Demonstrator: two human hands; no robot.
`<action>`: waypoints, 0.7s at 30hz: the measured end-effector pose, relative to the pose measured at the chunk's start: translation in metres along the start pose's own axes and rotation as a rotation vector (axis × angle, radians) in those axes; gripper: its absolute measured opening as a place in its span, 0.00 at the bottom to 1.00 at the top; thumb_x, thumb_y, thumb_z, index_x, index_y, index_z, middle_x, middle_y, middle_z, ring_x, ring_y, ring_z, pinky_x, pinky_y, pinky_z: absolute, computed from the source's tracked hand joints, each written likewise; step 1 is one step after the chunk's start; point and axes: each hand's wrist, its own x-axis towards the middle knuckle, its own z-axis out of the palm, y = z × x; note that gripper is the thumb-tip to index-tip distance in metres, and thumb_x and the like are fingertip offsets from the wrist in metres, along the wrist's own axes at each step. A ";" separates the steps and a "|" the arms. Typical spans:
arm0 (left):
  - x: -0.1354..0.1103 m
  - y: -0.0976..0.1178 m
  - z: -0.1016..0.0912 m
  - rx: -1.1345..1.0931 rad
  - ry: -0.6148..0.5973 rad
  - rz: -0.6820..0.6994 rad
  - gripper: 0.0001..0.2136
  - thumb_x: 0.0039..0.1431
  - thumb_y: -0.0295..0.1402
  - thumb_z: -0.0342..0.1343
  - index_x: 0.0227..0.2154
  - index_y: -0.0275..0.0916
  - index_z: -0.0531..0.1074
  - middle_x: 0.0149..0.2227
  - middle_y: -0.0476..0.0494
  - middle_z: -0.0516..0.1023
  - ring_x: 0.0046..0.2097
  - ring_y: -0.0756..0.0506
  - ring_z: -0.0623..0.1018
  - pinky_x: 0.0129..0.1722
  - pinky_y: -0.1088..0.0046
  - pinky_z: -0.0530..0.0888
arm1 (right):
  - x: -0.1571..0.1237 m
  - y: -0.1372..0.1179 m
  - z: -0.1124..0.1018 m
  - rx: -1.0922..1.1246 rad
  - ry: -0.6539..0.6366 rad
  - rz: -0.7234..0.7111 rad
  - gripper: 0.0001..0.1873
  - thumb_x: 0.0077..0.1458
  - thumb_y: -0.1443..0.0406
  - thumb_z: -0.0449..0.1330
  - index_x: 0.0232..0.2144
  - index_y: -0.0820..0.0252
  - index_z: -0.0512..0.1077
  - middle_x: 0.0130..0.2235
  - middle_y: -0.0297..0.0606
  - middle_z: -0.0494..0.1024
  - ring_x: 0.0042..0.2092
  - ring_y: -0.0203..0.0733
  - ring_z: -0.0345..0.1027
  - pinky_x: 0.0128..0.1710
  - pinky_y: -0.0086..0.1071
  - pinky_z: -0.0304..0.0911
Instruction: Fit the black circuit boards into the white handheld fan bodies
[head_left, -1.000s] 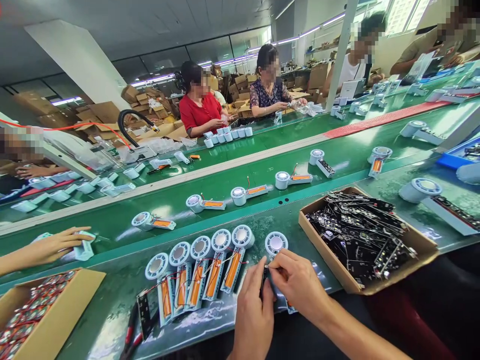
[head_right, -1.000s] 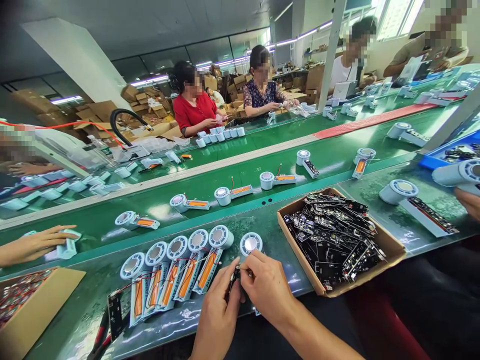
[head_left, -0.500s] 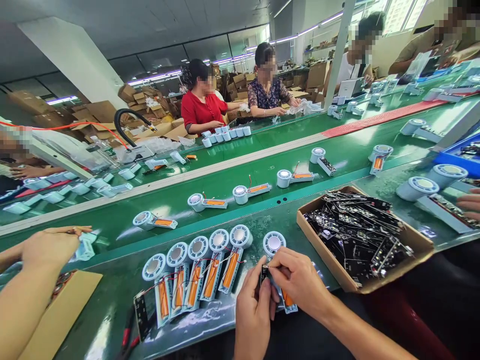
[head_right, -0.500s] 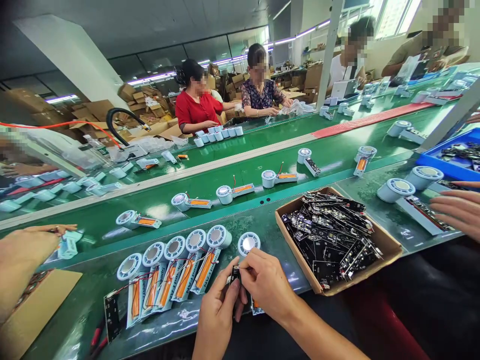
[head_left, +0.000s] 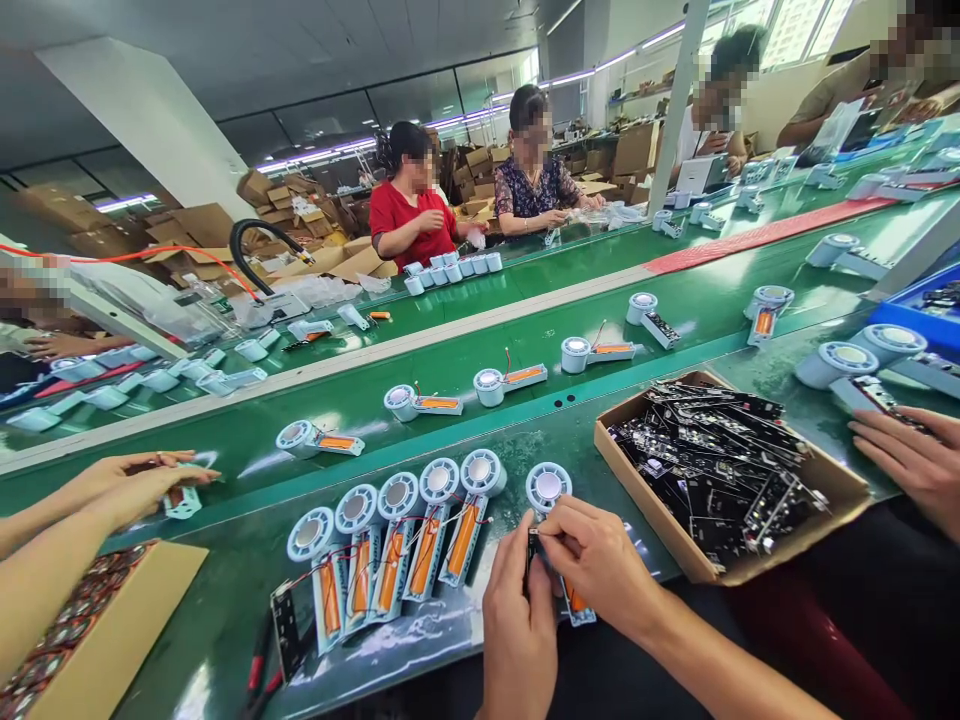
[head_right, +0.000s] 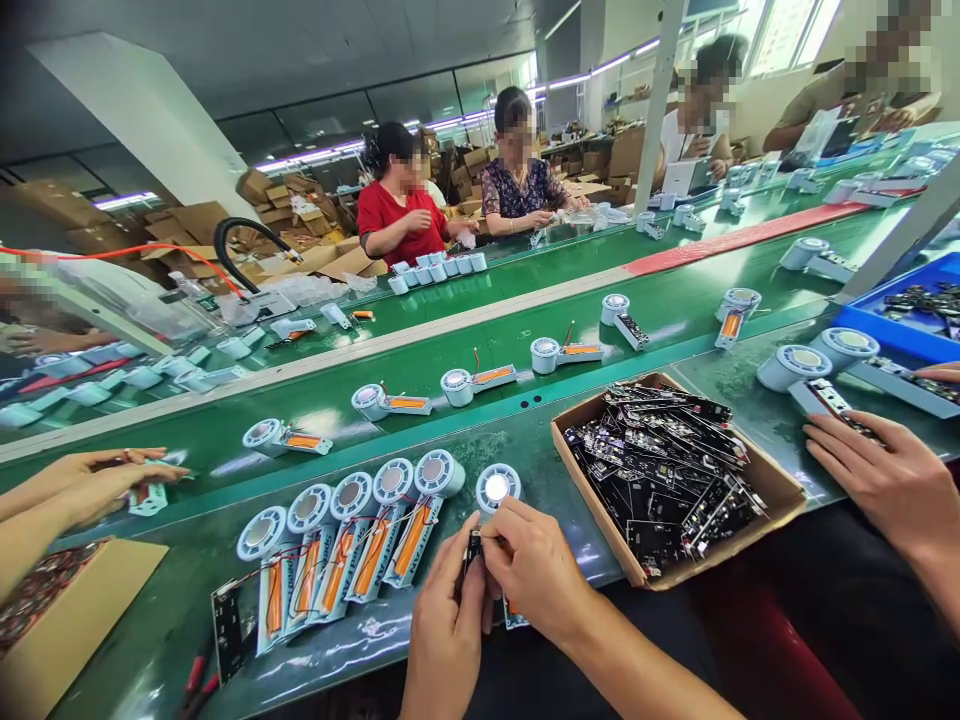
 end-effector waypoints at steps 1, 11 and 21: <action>0.000 0.001 0.000 -0.015 0.004 -0.014 0.21 0.69 0.36 0.43 0.60 0.35 0.69 0.60 0.28 0.72 0.61 0.37 0.73 0.59 0.54 0.72 | 0.001 0.000 0.000 0.000 -0.003 0.000 0.12 0.56 0.76 0.53 0.23 0.58 0.65 0.26 0.29 0.65 0.25 0.32 0.58 0.25 0.25 0.53; 0.004 0.003 -0.005 -0.296 -0.042 -0.134 0.23 0.68 0.40 0.49 0.62 0.39 0.67 0.47 0.37 0.80 0.36 0.44 0.80 0.37 0.67 0.79 | 0.001 -0.003 -0.018 0.016 -0.074 -0.009 0.08 0.61 0.72 0.56 0.35 0.57 0.74 0.35 0.34 0.73 0.31 0.35 0.66 0.32 0.27 0.64; 0.004 0.011 -0.003 -0.642 -0.059 -0.352 0.30 0.66 0.42 0.54 0.66 0.35 0.59 0.29 0.49 0.78 0.24 0.52 0.70 0.27 0.75 0.72 | -0.059 0.016 -0.029 0.016 0.027 0.051 0.16 0.64 0.70 0.57 0.51 0.49 0.74 0.43 0.38 0.73 0.40 0.41 0.71 0.42 0.31 0.70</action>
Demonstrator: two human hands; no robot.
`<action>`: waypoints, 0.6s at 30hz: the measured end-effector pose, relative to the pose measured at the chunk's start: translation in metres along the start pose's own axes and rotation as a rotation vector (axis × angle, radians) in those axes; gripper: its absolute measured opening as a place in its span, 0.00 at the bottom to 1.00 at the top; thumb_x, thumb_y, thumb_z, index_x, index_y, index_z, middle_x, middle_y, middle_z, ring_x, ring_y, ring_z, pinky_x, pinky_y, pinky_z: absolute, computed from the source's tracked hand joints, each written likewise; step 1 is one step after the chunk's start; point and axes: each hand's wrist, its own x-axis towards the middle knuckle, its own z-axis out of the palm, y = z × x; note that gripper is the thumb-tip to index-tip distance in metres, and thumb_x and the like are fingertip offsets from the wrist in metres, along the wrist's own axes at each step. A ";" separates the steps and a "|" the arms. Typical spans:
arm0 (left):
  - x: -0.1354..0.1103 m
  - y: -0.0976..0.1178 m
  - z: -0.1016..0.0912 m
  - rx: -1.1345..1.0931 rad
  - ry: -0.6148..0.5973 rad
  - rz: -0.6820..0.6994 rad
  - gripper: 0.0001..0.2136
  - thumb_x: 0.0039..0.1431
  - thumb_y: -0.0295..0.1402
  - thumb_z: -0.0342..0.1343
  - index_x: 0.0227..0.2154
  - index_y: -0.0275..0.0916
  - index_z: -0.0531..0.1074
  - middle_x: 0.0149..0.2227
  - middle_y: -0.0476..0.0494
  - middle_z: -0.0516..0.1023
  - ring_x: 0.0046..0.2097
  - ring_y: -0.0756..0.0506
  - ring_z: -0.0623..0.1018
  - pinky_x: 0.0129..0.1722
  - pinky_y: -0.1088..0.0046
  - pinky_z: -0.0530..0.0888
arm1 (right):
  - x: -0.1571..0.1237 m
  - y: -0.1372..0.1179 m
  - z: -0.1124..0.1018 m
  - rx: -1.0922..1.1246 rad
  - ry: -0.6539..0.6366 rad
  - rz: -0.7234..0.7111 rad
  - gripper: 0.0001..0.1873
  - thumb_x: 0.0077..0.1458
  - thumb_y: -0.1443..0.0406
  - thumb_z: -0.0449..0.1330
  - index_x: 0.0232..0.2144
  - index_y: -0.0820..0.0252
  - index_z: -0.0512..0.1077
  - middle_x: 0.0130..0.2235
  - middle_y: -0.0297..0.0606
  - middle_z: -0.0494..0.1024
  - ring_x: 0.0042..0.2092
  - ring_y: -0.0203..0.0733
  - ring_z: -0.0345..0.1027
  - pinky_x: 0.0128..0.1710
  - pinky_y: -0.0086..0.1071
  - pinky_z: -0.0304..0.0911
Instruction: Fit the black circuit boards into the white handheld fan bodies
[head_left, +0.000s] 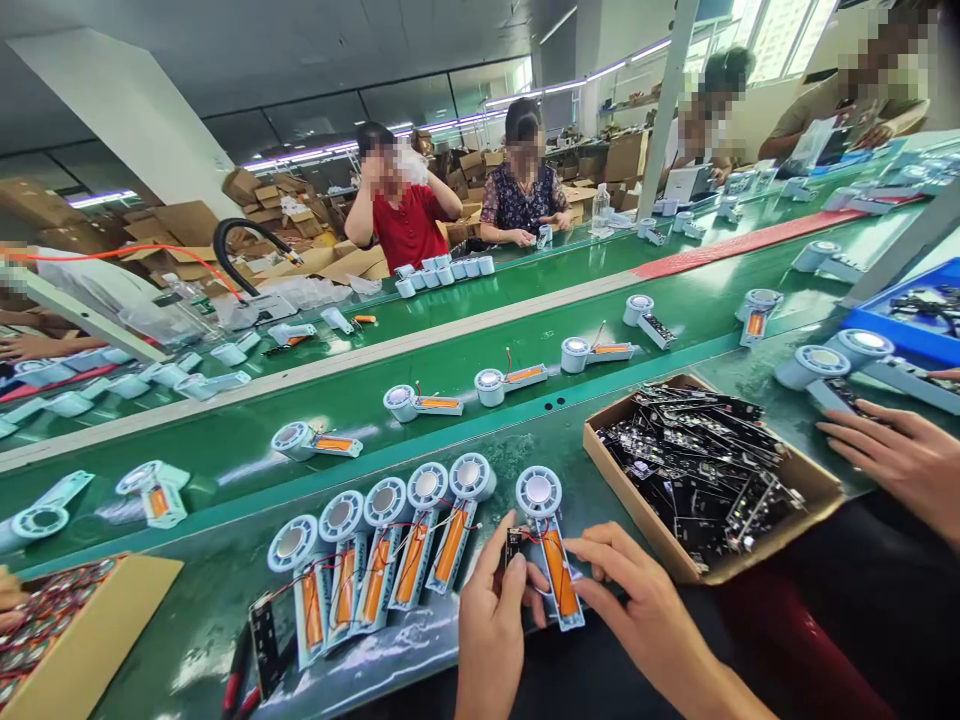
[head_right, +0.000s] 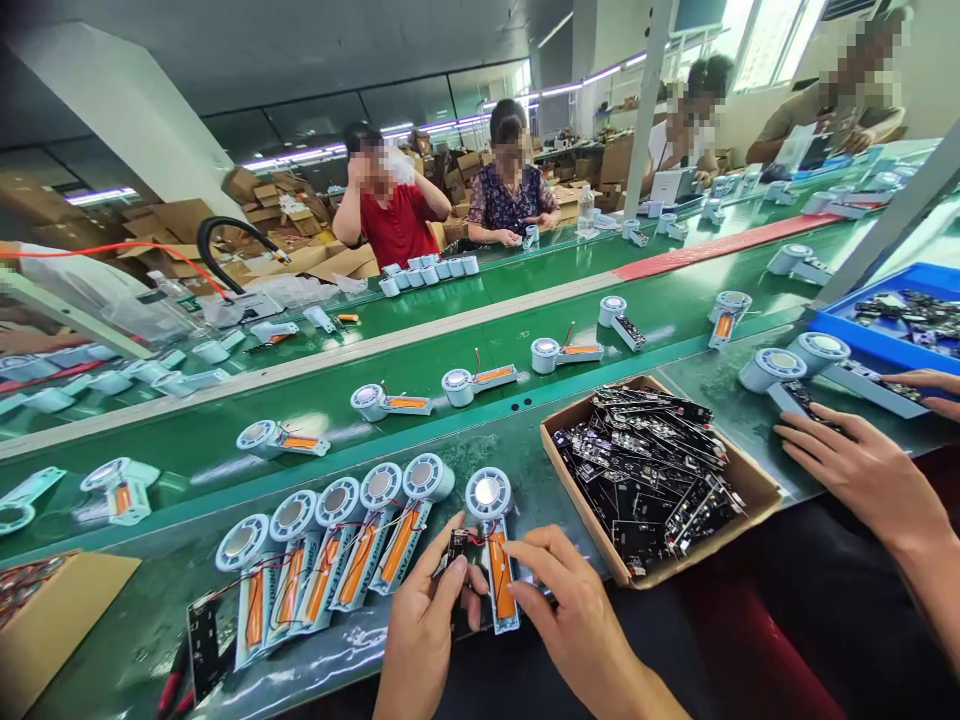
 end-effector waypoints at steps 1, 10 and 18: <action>0.000 0.000 0.000 0.004 0.005 -0.001 0.30 0.65 0.43 0.54 0.66 0.35 0.59 0.29 0.49 0.78 0.23 0.52 0.70 0.26 0.75 0.72 | 0.003 -0.001 0.006 0.014 0.023 -0.004 0.14 0.64 0.70 0.57 0.49 0.50 0.75 0.42 0.38 0.74 0.39 0.41 0.71 0.41 0.31 0.70; -0.001 -0.003 -0.008 0.220 0.027 0.170 0.23 0.65 0.43 0.54 0.60 0.42 0.69 0.38 0.44 0.76 0.23 0.52 0.71 0.24 0.73 0.73 | 0.048 -0.016 0.021 0.168 0.017 0.055 0.12 0.66 0.68 0.54 0.41 0.53 0.78 0.38 0.36 0.79 0.38 0.39 0.74 0.39 0.30 0.67; -0.001 0.000 -0.010 0.248 -0.008 0.127 0.23 0.67 0.44 0.51 0.61 0.41 0.64 0.29 0.50 0.74 0.22 0.52 0.67 0.23 0.76 0.67 | 0.054 -0.024 0.021 0.087 -0.025 0.178 0.06 0.59 0.70 0.62 0.31 0.56 0.75 0.30 0.30 0.78 0.31 0.37 0.71 0.33 0.29 0.62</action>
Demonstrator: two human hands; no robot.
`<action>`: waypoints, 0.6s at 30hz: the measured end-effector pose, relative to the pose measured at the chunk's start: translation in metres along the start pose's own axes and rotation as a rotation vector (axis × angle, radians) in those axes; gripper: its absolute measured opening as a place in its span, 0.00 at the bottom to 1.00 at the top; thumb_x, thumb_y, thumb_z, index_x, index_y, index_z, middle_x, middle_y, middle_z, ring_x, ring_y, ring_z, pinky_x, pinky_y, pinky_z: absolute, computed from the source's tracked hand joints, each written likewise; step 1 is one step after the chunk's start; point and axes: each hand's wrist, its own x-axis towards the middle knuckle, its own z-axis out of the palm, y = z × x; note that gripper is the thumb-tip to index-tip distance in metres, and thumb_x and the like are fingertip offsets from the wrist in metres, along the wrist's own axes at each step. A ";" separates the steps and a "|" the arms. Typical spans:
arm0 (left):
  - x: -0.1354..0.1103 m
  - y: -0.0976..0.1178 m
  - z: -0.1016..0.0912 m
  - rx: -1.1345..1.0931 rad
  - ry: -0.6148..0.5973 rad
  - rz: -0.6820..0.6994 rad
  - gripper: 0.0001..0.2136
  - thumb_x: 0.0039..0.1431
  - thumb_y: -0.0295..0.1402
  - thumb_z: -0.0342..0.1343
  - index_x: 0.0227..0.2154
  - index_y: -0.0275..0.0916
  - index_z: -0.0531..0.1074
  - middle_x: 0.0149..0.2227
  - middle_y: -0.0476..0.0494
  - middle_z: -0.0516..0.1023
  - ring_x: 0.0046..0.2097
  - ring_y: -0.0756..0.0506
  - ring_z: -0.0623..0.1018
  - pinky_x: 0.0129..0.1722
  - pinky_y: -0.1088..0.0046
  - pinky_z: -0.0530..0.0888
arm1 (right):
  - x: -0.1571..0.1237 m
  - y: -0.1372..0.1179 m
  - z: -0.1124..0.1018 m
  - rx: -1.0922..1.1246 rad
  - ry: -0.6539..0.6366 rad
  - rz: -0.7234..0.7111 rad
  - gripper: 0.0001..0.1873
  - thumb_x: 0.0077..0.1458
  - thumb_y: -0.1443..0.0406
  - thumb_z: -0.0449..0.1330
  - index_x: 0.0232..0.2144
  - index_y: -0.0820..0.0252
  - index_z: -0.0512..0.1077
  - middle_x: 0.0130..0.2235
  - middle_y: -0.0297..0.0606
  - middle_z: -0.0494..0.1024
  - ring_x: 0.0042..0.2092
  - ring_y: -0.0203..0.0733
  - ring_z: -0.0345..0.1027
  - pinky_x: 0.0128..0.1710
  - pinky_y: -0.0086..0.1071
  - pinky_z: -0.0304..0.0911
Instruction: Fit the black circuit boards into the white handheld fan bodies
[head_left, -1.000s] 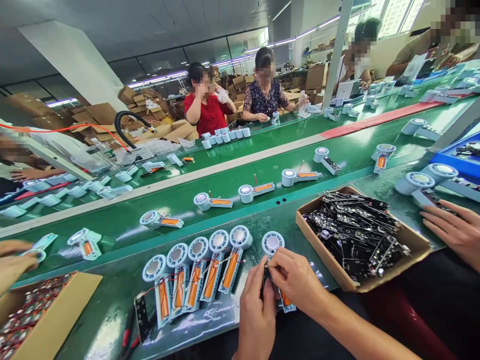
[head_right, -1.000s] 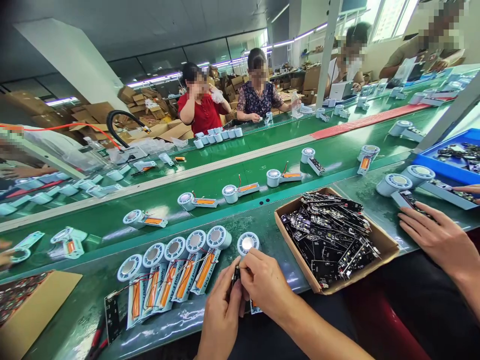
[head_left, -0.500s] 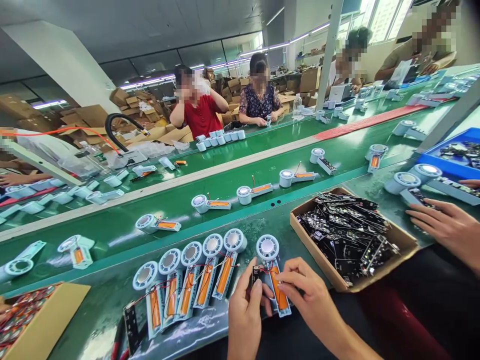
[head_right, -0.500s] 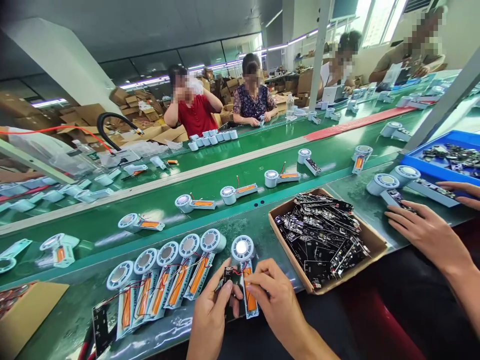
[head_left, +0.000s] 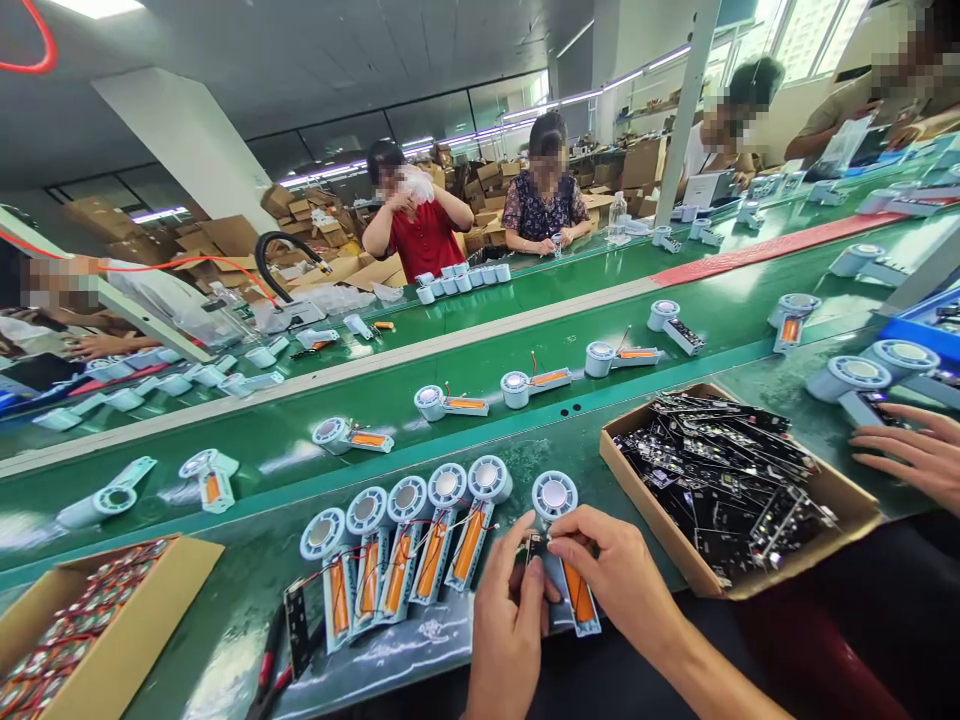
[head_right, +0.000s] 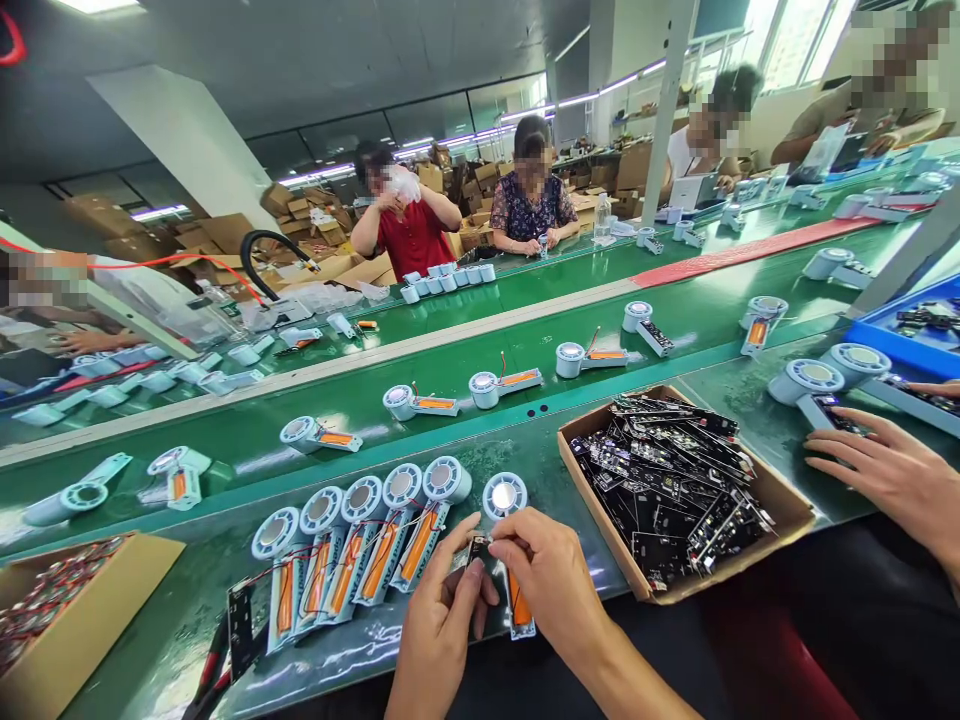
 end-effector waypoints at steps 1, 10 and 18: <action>0.001 0.001 0.000 -0.005 -0.008 -0.015 0.22 0.67 0.45 0.51 0.60 0.41 0.64 0.27 0.51 0.73 0.22 0.52 0.67 0.22 0.77 0.66 | 0.000 0.000 -0.001 -0.002 -0.005 -0.023 0.06 0.59 0.71 0.62 0.31 0.56 0.75 0.31 0.30 0.78 0.32 0.37 0.71 0.34 0.29 0.62; 0.003 -0.002 -0.005 0.215 0.105 0.143 0.18 0.66 0.42 0.54 0.54 0.42 0.73 0.41 0.39 0.83 0.35 0.42 0.82 0.34 0.68 0.77 | -0.002 0.005 0.001 -0.047 0.018 -0.201 0.10 0.63 0.72 0.56 0.37 0.55 0.76 0.36 0.34 0.80 0.37 0.39 0.75 0.37 0.29 0.67; 0.005 -0.012 -0.005 0.547 0.092 0.416 0.17 0.69 0.30 0.47 0.56 0.39 0.72 0.55 0.36 0.79 0.56 0.41 0.78 0.56 0.61 0.76 | -0.005 0.014 0.010 -0.128 0.052 -0.319 0.10 0.67 0.71 0.52 0.38 0.55 0.73 0.39 0.39 0.76 0.40 0.41 0.73 0.38 0.30 0.68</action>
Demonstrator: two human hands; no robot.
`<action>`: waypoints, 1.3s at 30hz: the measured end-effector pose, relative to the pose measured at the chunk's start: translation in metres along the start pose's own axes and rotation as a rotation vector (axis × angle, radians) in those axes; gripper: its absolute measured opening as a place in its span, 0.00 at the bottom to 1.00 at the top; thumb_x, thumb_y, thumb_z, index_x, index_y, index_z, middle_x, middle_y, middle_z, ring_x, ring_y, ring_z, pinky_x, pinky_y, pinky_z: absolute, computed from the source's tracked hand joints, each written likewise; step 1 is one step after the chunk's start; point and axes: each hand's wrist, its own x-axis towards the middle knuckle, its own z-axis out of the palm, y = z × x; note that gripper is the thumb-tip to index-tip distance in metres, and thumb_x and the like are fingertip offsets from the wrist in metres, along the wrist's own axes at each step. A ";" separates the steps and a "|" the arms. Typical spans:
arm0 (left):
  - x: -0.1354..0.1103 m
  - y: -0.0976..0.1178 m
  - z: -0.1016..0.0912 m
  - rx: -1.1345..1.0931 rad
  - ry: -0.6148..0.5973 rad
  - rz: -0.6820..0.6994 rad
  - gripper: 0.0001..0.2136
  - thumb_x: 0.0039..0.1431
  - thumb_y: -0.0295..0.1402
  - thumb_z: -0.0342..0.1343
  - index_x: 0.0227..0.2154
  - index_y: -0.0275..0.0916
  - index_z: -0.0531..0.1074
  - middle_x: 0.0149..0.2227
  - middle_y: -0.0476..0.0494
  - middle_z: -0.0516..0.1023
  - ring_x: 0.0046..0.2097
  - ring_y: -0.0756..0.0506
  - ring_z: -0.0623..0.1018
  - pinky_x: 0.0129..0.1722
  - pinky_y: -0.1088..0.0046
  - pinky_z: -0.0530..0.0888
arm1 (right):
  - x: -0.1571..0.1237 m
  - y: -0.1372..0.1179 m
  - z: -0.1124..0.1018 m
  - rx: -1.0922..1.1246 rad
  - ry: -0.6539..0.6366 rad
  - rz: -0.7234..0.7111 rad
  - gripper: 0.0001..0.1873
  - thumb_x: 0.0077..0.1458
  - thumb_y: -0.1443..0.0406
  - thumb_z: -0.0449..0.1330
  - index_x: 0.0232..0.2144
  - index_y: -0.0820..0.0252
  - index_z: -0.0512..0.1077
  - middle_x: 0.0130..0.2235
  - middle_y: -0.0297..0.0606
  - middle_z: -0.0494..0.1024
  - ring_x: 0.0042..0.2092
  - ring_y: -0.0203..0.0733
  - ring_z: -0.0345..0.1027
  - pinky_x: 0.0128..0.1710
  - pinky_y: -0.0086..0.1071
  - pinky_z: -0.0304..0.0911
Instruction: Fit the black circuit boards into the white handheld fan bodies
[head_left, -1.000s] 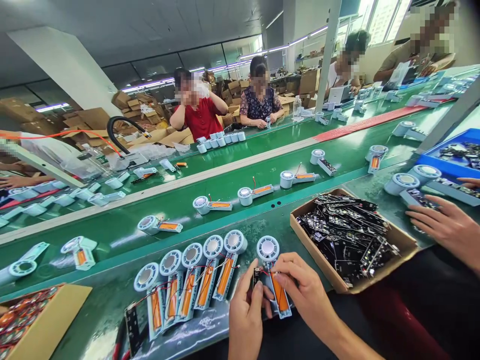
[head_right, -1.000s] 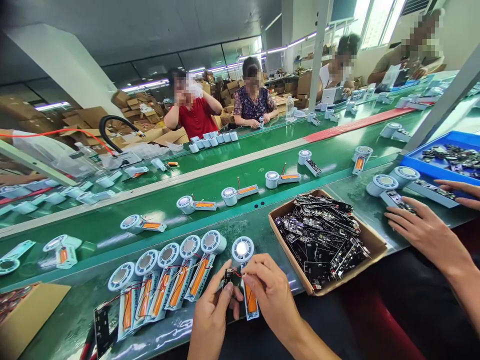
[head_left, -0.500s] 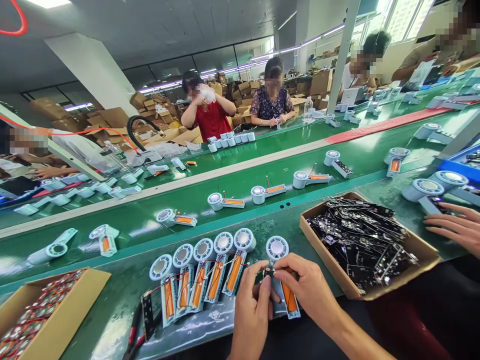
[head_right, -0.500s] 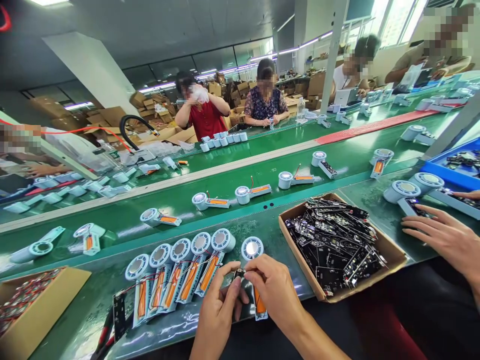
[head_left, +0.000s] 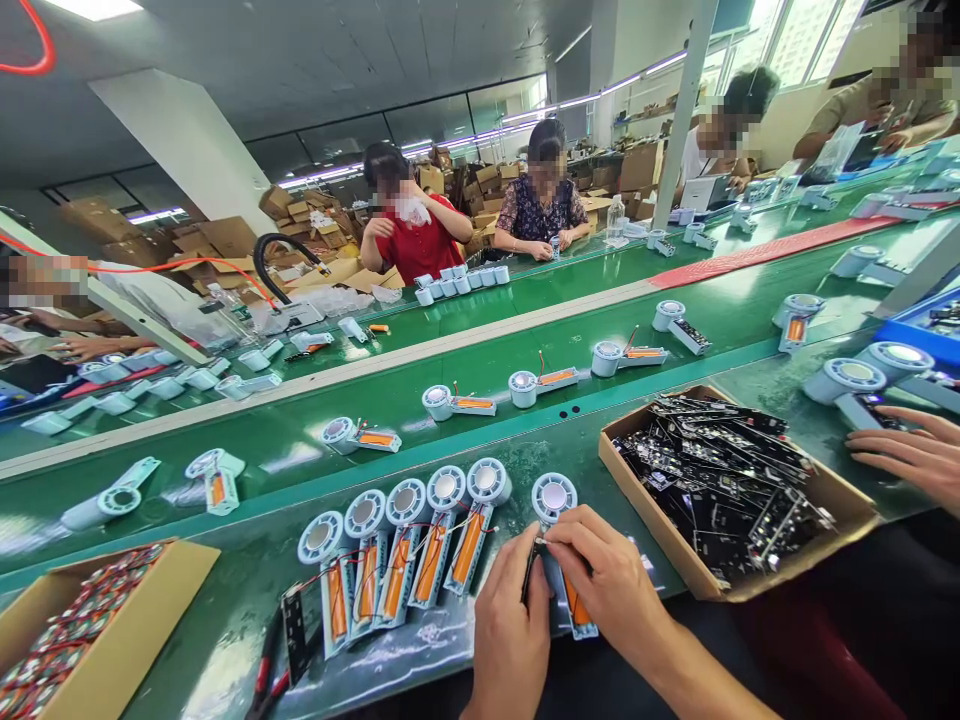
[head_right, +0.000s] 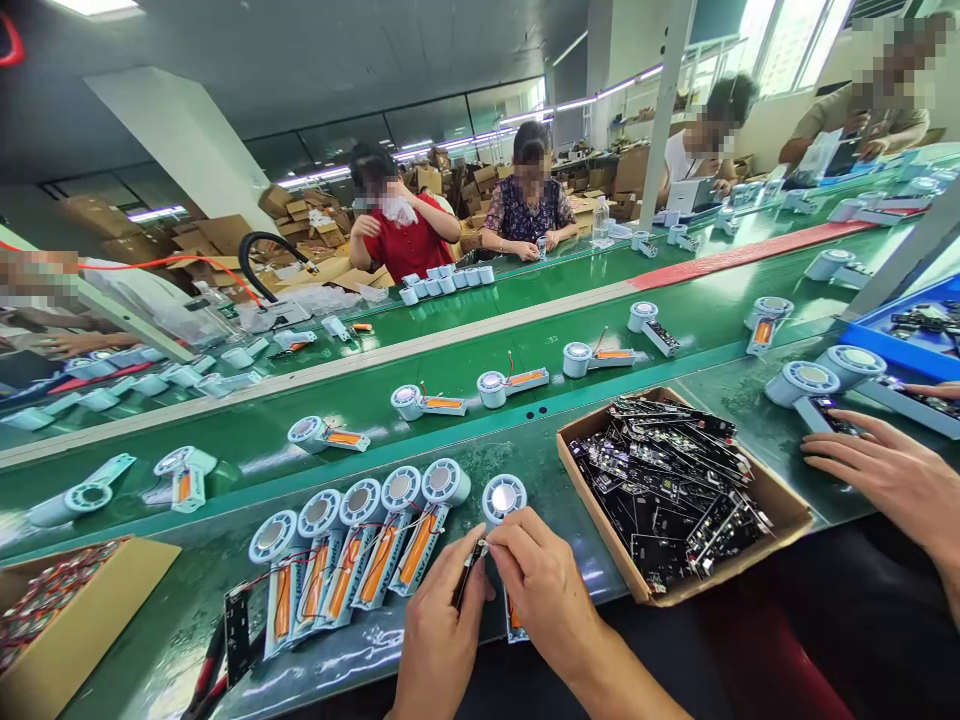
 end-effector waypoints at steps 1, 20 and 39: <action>0.001 0.000 0.001 0.016 0.014 0.021 0.17 0.69 0.29 0.47 0.56 0.38 0.72 0.54 0.35 0.79 0.56 0.41 0.78 0.55 0.61 0.77 | 0.000 0.001 0.001 -0.001 -0.002 -0.009 0.10 0.67 0.71 0.52 0.39 0.55 0.72 0.39 0.39 0.76 0.40 0.41 0.73 0.38 0.30 0.68; 0.003 0.001 0.005 0.192 0.040 0.293 0.20 0.66 0.20 0.46 0.58 0.35 0.69 0.51 0.34 0.80 0.53 0.42 0.81 0.51 0.66 0.80 | 0.005 -0.003 -0.001 -0.073 -0.072 -0.046 0.12 0.67 0.73 0.49 0.34 0.58 0.68 0.33 0.35 0.70 0.31 0.38 0.66 0.31 0.29 0.60; 0.028 0.005 -0.012 -0.427 -0.124 -0.064 0.31 0.62 0.33 0.61 0.66 0.54 0.57 0.63 0.42 0.66 0.39 0.48 0.79 0.41 0.68 0.79 | 0.049 -0.038 -0.058 -0.344 -0.374 -0.205 0.24 0.63 0.76 0.51 0.59 0.58 0.61 0.41 0.40 0.76 0.40 0.44 0.70 0.41 0.36 0.68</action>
